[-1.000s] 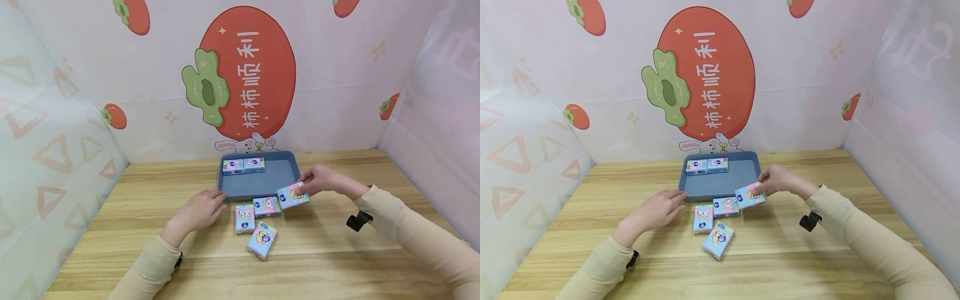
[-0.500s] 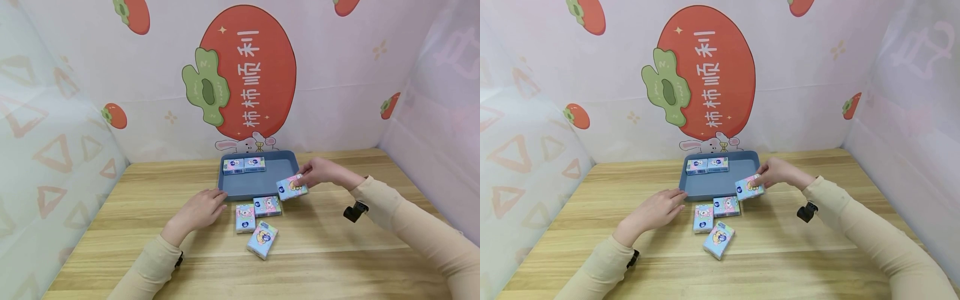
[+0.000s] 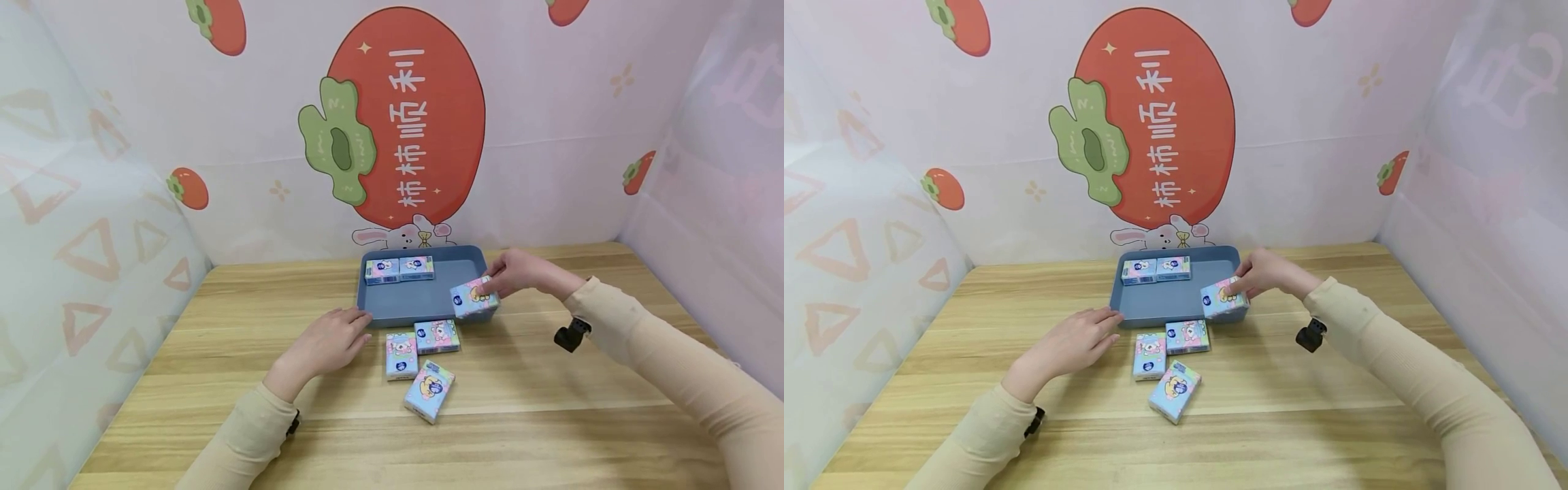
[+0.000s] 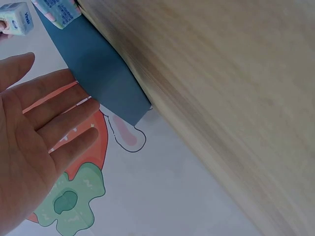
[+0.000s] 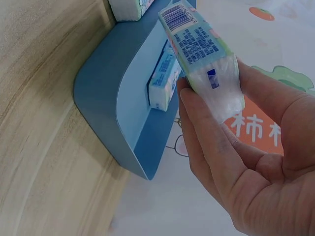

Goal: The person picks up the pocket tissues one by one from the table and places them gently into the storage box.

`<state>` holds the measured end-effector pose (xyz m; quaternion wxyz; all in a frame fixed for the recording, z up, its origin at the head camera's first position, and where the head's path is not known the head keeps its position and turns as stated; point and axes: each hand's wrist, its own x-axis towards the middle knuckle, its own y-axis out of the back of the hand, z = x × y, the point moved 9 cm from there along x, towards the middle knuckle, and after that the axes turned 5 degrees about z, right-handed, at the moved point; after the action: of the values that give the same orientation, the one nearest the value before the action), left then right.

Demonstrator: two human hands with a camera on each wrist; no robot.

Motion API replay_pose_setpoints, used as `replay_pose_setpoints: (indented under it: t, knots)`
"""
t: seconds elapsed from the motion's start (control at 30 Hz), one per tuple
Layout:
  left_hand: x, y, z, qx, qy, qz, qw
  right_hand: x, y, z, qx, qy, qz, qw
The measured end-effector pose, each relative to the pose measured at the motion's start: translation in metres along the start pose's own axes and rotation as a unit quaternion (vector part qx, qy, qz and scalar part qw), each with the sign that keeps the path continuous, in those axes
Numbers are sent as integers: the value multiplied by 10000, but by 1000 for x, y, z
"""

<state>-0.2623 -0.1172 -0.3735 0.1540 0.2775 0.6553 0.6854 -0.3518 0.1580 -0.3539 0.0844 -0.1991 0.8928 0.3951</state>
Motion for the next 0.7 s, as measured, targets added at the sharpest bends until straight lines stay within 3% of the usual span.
replay_pose_setpoints:
  t: [0.7]
  knots:
    - [0,2,2,38,-107,58,9999,19,6,5,-19,-139,15,9999]
